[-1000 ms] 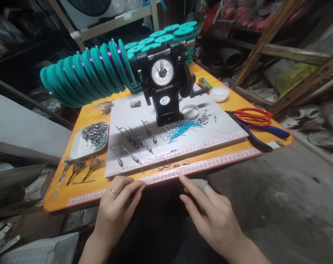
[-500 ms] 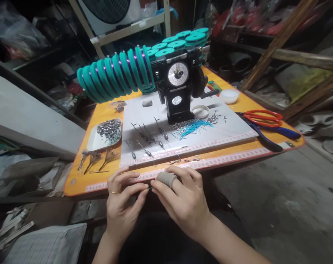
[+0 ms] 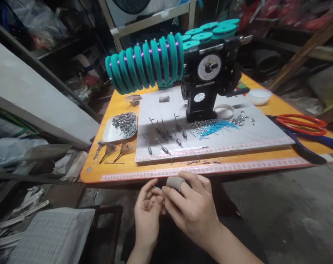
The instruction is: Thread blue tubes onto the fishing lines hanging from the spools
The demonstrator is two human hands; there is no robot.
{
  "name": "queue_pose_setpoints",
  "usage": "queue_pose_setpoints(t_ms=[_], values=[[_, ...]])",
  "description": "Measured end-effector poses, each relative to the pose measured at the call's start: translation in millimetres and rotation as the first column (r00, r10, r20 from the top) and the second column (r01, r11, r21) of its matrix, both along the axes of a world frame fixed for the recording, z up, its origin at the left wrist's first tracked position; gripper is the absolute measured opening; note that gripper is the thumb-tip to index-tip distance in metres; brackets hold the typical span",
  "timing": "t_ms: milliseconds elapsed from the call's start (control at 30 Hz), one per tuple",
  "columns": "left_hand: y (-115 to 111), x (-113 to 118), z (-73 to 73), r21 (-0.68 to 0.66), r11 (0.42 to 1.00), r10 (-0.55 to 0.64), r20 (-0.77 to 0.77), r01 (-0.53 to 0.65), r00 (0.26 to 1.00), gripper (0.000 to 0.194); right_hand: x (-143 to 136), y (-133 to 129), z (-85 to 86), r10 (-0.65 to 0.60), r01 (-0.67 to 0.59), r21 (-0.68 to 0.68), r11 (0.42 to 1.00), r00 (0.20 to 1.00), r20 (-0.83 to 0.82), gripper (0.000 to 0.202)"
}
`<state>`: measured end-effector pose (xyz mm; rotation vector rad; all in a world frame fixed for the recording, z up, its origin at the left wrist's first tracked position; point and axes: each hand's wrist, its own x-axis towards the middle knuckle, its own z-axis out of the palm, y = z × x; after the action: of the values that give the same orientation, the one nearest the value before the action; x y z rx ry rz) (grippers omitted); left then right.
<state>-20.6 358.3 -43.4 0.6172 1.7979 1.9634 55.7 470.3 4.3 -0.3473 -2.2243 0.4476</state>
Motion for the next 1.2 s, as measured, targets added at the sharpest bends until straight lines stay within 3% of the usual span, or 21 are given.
queue_pose_setpoints(t_ms=[67, 133, 333, 467, 600, 833, 1000, 1200], values=[[5.0, 0.2, -0.1, 0.031, 0.998, -0.053, 0.167, 0.048, 0.985, 0.034, -0.6, 0.1, 2.0, 0.025, -0.025, -0.008, 1.000, 0.999, 0.022, 0.011], [8.6, -2.3, 2.2, 0.044, 0.999, -0.036, 0.141, 0.030, 0.989, 0.033, -0.2, -0.2, 5.3, 0.047, -0.046, -0.030, 0.999, 0.998, 0.046, 0.010], [1.6, -13.7, 19.2, -0.014, 0.999, -0.053, -0.211, 0.052, 0.976, 0.011, 3.3, 2.4, 16.4, 0.101, -0.093, -0.099, 0.991, 0.991, 0.082, 0.013], [-6.9, -19.4, 31.5, -0.059, 0.997, -0.077, -0.508, 0.054, 0.858, 0.021, 3.9, 7.3, 20.6, 0.142, -0.136, -0.052, 0.989, 0.980, 0.137, 0.013], [-7.2, -22.1, 39.1, -0.102, 0.994, -0.094, -0.642, 0.037, 0.761, 0.022, 1.3, 11.1, 24.7, 0.133, -0.139, 0.041, 0.989, 0.983, 0.124, 0.013], [-6.2, -22.6, 45.6, -0.132, 0.991, -0.070, -0.628, -0.017, 0.775, 0.017, 12.6, 26.4, 30.5, -0.033, 0.016, 0.171, 0.985, 0.995, 0.093, 0.028], [-5.9, -21.2, 44.4, -0.109, 0.994, -0.055, -0.602, -0.014, 0.797, 0.016, 39.0, 44.2, 22.2, -0.168, 0.158, 0.128, 0.979, 0.983, 0.076, 0.029], [-2.5, -20.2, 44.5, -0.097, 0.995, -0.041, -0.607, -0.022, 0.794, 0.016, 65.7, 63.6, 17.1, -0.248, 0.233, 0.169, 0.958, 0.966, 0.077, 0.029]])
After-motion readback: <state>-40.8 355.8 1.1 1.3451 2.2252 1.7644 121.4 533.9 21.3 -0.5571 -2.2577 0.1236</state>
